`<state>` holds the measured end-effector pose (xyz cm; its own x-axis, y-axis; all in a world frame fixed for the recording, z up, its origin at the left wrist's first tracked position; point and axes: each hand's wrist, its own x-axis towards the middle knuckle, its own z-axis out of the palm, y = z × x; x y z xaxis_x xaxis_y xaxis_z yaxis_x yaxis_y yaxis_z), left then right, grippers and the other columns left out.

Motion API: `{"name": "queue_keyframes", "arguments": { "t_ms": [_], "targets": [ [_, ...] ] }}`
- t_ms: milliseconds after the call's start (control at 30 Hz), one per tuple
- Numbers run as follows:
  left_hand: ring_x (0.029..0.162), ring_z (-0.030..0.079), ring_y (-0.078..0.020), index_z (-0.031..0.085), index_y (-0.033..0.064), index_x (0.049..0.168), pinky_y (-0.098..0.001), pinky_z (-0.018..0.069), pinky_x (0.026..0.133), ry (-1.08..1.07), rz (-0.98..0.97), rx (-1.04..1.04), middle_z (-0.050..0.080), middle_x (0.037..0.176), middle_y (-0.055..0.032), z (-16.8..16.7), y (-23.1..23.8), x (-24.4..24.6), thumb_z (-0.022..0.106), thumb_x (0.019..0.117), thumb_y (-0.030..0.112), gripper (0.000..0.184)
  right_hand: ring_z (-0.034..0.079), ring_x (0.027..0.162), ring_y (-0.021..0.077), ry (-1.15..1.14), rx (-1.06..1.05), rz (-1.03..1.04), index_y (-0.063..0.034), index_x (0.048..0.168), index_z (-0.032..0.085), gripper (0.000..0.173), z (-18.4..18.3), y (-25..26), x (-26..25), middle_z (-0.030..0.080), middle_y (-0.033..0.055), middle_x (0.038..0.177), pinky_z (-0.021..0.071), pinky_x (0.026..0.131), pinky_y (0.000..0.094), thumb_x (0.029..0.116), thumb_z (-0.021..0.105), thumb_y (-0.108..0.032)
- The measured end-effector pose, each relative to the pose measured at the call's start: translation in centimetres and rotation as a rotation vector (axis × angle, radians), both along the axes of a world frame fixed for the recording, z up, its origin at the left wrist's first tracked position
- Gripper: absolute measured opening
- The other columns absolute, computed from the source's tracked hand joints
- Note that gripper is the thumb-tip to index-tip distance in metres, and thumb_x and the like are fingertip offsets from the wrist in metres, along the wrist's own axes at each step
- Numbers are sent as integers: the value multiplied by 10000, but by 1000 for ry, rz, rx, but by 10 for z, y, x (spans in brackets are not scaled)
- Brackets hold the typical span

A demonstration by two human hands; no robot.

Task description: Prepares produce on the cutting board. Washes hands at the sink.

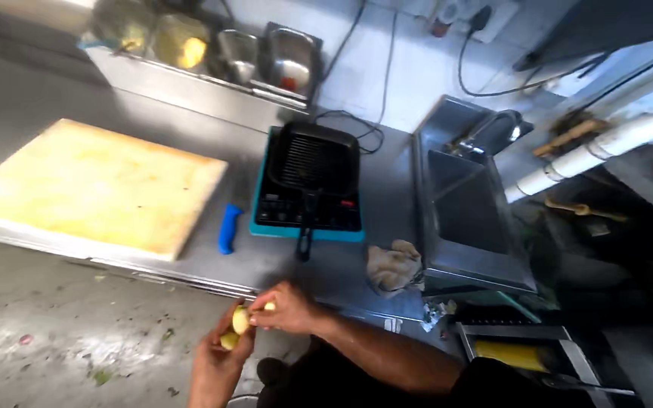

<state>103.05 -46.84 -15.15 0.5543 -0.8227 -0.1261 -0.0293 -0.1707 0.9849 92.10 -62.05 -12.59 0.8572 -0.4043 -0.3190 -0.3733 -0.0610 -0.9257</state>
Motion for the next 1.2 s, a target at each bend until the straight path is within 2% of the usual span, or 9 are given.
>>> {"name": "queue_keyframes", "arguments": {
  "t_ms": [267, 467, 533, 633, 800, 900, 1033, 1100, 1200],
  "targets": [
    [889, 718, -100, 550, -146, 1354, -279, 600, 811, -448, -269, -87, 718, 1130, -238, 52, -119, -130, 655, 904, 52, 503, 624, 743, 117, -245, -59, -386, 32, 908, 708, 115, 24, -83, -143, 677, 86, 807, 516, 685, 319, 840, 732, -58],
    [670, 663, -69, 510, 66, 1404, -244, 580, 589, 369, -428, -235, 738, 967, 26, 33, -298, -284, 556, 956, -20, 459, 669, 765, 16, -432, -805, -995, -54, 1029, 718, 122, 69, -257, -422, 742, 6, 974, 575, 658, 179, 916, 678, -36],
    [577, 635, -89, 553, 64, 1339, -227, 545, 507, 675, -388, -120, 735, 869, -53, 30, -340, -326, 434, 1026, 64, 335, 682, 790, 158, 106, -1185, -1212, -5, 1054, 702, 158, 47, -337, -563, 724, 105, 987, 583, 693, 325, 919, 649, -70],
    [578, 635, -85, 594, 33, 1316, -220, 551, 500, 825, -387, 15, 723, 901, -82, 18, -388, -374, 417, 1050, 167, 346, 641, 1168, 476, 669, -893, -1145, -33, 1252, 711, 351, -34, -413, -688, 654, 251, 1313, 503, 971, 699, 907, 658, 6],
    [595, 615, -93, 572, 20, 1376, -242, 545, 526, 737, -293, 191, 691, 898, -69, 11, -438, -423, 437, 1026, 162, 400, 725, 991, 294, 257, -699, -999, -36, 1214, 707, 240, -78, -512, -597, 733, 164, 1124, 592, 900, 519, 1007, 617, -117],
    [596, 632, -119, 497, 11, 1448, -232, 531, 501, 701, -303, 246, 708, 960, -136, 17, -470, -439, 379, 1058, 165, 436, 687, 1111, 260, -93, -98, -1099, 9, 1400, 560, 405, -91, -605, -536, 662, 197, 1284, 562, 986, 428, 1064, 558, -217],
    [673, 676, -176, 515, -6, 1399, -270, 564, 552, 655, -283, 265, 711, 1012, -184, 25, -510, -451, 408, 1068, 148, 380, 665, 856, 176, -291, 436, -1234, -71, 1453, 478, 570, -86, -691, -503, 656, 128, 1124, 573, 752, 316, 1062, 513, -485],
    [757, 695, -204, 508, -10, 1412, -301, 589, 620, 644, -286, 251, 699, 1096, -198, 23, -529, -451, 442, 1057, 136, 389, 590, 706, 100, -281, 394, -1211, -58, 1293, 586, 389, -87, -707, -502, 641, 53, 940, 513, 636, 248, 1038, 612, -351],
    [813, 706, -232, 514, -25, 1387, -338, 618, 684, 629, -265, 267, 688, 1075, -192, 17, -565, -458, 468, 1044, 93, 366, 659, 1030, 199, -329, 29, -1045, -23, 1310, 617, 396, -106, -711, -521, 663, 153, 1219, 564, 899, 384, 924, 703, -2]
  ]
}}
